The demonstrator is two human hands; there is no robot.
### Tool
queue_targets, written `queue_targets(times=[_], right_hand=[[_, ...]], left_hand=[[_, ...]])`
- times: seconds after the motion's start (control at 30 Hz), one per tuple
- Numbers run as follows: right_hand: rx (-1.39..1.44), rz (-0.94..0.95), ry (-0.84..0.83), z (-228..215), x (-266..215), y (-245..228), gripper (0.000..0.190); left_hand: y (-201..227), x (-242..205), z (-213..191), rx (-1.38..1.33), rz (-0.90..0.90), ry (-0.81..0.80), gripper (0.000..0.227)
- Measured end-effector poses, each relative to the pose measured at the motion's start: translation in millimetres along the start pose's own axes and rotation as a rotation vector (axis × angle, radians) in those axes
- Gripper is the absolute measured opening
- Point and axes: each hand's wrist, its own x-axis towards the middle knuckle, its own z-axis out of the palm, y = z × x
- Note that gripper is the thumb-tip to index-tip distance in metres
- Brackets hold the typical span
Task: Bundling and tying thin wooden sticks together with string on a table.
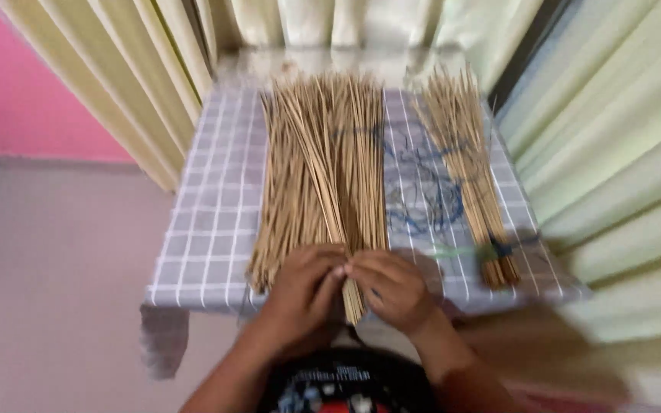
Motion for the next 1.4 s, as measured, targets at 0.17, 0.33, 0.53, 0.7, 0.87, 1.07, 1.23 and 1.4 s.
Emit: queue_targets(times=[0.17,0.33,0.53,0.7,0.87,1.07,1.23,1.4], right_hand=[[0.09,0.01,0.058,-3,4,1,0.014],[0.125,0.066,0.051,-8,3,2,0.016],[-0.104,0.132,0.014,-27,-23,-1,0.025],[-0.136,0.396,0.091,-33,-59,9,0.015],[-0.035,0.621,0.244,-28,-37,-8,0.008],[1.107,1.328,0.266,-9,-34,-23,0.08],[1.096,1.322,0.321,-24,-45,-19,0.068],[1.259,0.959,0.313,-71,-66,-26,0.058]], left_hand=[[2,5,-12,0.036,0.052,-0.051,0.016],[21,17,-23,-0.074,0.015,-0.055,0.015],[-8,-10,4,-0.018,-0.059,0.058,0.013],[-9,-15,16,-0.154,-0.169,0.177,0.013],[-2,-9,29,-0.344,-0.245,0.292,0.013],[23,-4,24,-0.548,-0.282,0.072,0.016],[48,-7,-29,-0.067,0.033,0.12,0.039],[145,5,-124,-0.056,0.014,0.113,0.037]])
